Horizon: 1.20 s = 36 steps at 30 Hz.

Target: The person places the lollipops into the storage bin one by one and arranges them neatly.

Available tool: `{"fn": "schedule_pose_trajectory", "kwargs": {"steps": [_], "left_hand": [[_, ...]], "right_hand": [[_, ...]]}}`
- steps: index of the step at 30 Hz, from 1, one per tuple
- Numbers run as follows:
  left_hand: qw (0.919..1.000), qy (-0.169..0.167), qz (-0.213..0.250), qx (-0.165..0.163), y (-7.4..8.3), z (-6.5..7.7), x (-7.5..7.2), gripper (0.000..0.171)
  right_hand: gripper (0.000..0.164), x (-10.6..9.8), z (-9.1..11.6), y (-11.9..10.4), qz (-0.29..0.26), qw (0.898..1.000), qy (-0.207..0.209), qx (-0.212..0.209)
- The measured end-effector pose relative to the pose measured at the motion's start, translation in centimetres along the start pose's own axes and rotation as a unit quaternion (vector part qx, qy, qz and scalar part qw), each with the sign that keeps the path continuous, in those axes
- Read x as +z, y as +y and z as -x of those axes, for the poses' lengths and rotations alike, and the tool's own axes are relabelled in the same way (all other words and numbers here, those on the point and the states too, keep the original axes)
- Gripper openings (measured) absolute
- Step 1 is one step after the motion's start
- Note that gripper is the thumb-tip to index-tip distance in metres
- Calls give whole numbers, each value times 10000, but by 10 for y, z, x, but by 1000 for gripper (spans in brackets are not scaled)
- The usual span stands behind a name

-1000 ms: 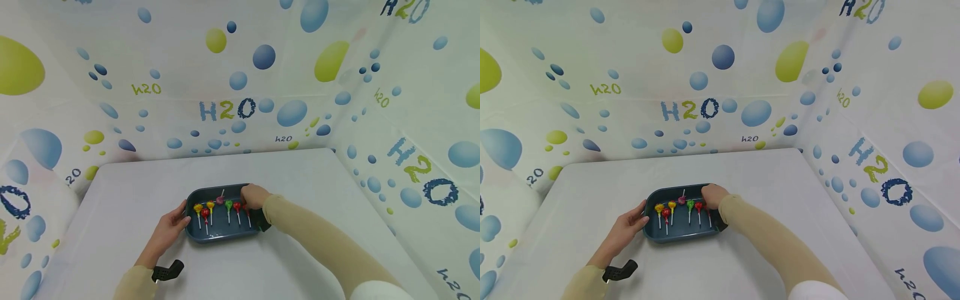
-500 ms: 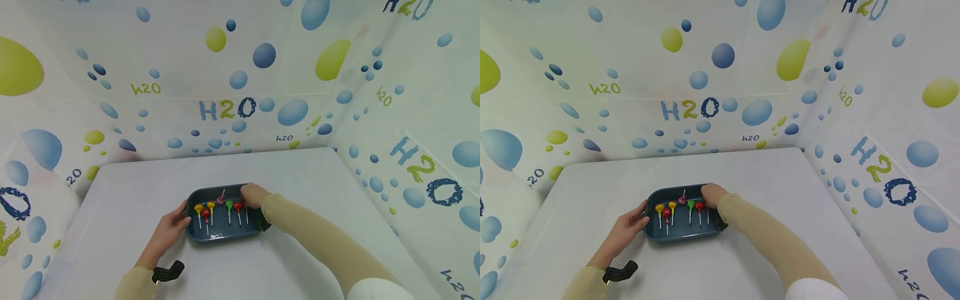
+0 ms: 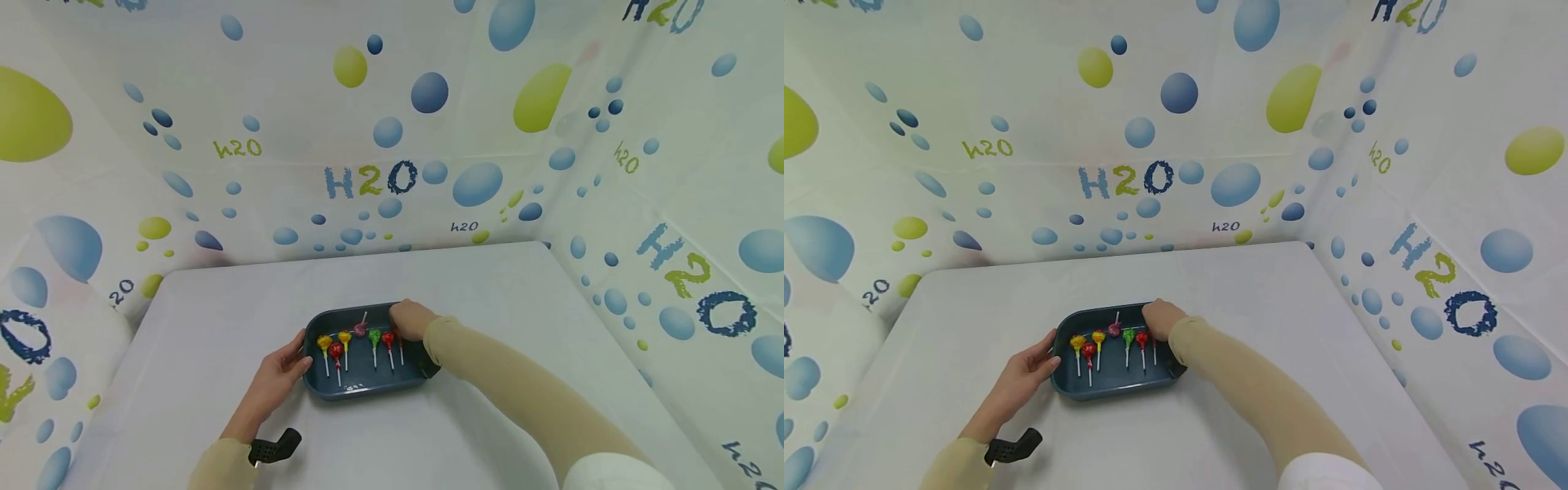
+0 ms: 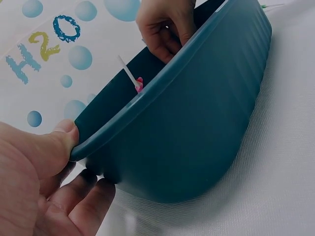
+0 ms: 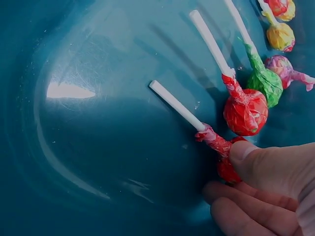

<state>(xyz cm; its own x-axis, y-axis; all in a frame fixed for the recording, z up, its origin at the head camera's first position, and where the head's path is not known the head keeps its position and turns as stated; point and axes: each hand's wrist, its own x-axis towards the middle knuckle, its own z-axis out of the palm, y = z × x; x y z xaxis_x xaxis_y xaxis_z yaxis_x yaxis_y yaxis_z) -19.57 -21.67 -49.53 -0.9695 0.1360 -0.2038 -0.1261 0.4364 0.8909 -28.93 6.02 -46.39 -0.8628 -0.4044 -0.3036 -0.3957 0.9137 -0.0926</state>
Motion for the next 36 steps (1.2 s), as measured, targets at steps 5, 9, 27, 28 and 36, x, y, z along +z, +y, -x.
{"fn": "schedule_pose_trajectory", "kwargs": {"steps": [5,9,27,28,36], "left_hand": [[10000,-4,-45,-17,0,0,0,66],[10000,-19,-32,-1,-1,0,0,66],[9998,-81,9,164,-1,0,0,65],[9998,-84,5,166,-1,0,0,65],[9998,-93,-5,172,-2,0,0,66]], "right_hand": [[9,-2,0,1,68,10000,16,-71],[15,-5,1,2,86,9999,29,-114],[30,-45,78,93,-2148,9696,1158,-160],[30,-44,84,103,-2213,9672,1241,-83],[35,-17,113,150,-2613,9574,1161,399]]}}
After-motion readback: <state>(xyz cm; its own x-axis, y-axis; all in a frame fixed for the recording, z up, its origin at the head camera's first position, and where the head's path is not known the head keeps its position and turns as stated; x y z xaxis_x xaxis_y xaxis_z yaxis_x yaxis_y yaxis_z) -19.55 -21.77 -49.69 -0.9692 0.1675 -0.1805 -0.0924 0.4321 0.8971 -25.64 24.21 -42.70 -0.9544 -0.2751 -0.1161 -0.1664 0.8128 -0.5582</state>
